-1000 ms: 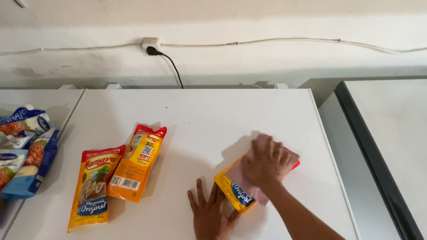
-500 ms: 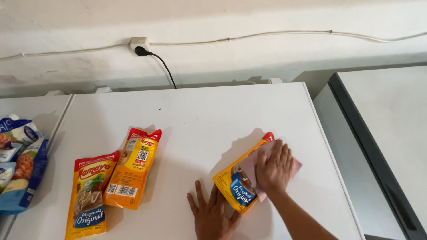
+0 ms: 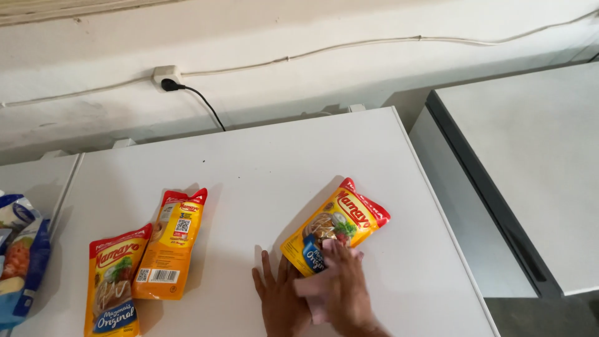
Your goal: Wiping down pouches of mayonnaise and placing them onto a store shelf.
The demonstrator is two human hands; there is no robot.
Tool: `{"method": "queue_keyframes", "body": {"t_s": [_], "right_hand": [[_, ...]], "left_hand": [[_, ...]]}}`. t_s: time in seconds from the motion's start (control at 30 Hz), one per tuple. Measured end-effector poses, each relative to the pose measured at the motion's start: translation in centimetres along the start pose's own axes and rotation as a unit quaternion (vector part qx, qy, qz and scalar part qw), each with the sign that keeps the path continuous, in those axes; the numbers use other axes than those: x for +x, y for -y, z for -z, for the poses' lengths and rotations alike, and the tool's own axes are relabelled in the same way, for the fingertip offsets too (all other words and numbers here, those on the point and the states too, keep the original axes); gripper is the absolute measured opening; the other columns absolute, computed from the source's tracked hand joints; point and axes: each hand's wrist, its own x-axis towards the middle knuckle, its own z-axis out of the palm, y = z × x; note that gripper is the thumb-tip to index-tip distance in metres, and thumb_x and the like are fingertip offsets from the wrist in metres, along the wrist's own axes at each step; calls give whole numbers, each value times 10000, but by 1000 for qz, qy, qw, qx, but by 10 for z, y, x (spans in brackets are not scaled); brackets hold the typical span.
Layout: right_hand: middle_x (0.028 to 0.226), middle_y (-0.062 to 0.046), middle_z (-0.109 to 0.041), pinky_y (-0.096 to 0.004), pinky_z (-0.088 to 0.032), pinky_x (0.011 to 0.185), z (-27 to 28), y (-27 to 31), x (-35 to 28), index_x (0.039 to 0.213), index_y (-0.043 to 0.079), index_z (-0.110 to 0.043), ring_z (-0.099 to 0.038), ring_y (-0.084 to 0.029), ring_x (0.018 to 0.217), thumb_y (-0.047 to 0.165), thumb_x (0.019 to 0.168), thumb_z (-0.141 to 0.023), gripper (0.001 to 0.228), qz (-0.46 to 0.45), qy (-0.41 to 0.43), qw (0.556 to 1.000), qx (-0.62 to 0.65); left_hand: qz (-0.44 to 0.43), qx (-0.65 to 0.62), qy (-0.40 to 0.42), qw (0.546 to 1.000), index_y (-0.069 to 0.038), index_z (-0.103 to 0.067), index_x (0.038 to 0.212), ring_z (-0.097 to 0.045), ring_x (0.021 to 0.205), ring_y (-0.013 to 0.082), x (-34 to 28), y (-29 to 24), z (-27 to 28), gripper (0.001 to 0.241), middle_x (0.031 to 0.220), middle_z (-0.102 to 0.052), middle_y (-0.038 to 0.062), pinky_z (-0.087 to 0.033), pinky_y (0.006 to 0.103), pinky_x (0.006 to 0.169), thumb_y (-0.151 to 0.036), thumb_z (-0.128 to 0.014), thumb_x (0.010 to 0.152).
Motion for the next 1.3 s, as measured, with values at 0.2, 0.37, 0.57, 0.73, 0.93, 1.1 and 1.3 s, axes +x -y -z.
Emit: {"method": "queue_keyframes", "body": {"t_s": [0.2, 0.37, 0.57, 0.73, 0.93, 1.1, 1.3], "right_hand": [[1053, -165, -722, -403, -543, 837, 102, -13, 122, 1152, -5, -656, -694, -281, 964, 318, 996, -690, 361, -420, -155, 890, -83], [1090, -163, -708, -398, -584, 759, 91, -57, 148, 1154, 11, -631, -692, -260, 962, 198, 908, -764, 336, -478, -160, 852, 145], [1039, -153, -716, -357, -619, 736, 108, -2, 180, 1100, -20, -645, -701, -218, 879, 58, 866, -746, 267, -359, -175, 883, 247], [956, -144, -720, -349, -597, 717, 128, 77, 175, 1027, -39, -654, -684, -198, 813, 70, 893, -751, 198, -290, -129, 940, 125], [1318, -189, -577, -498, -439, 995, 81, 79, 83, 1337, 85, -545, -566, -375, 1153, 256, 882, -613, 491, 39, 187, 976, -105], [1681, -156, -278, -546, -51, 1217, 42, 4, 51, 1602, 112, -375, -116, -373, 1562, 399, 1037, -458, 639, 228, 203, 907, -289], [1651, -41, -250, -547, 10, 1236, 72, -9, 127, 1571, 252, -336, -120, -252, 1548, 504, 1002, -336, 622, 71, 279, 849, -442]], "left_hand": [[-55, -153, -99, 982, -111, -643, 1093, -492, 1266, 381, -17, -18, 8, 501, 1225, -594, 121, -332, 571, 1061, -418, -791, 726], [-12, -110, -114, 987, -58, -677, 1065, -564, 1152, 336, -15, -35, -25, 450, 1079, -650, 117, -402, 541, 957, -361, -805, 758], [112, -345, -76, 929, -59, -697, 924, -714, 849, 223, 20, -60, 16, 266, 851, -743, 63, -540, 365, 771, -323, -724, 904], [353, -665, -36, 658, -20, -707, 971, -655, 770, 119, 35, -67, 29, 342, 851, -727, 49, -538, 268, 697, -341, -591, 982], [555, -613, 35, 561, 26, -745, 1076, -548, 727, 177, 20, -43, -6, 441, 852, -652, 93, -466, 338, 664, -372, -554, 1067], [464, -724, 36, 509, 54, -730, 1139, -665, 726, 191, -1, -20, -47, 443, 881, -723, 105, -562, 378, 679, -315, -512, 1025], [472, -645, 69, 597, 44, -734, 1093, -707, 769, 185, 15, -54, -6, 498, 904, -752, 122, -592, 333, 756, -382, -483, 1042]]}}
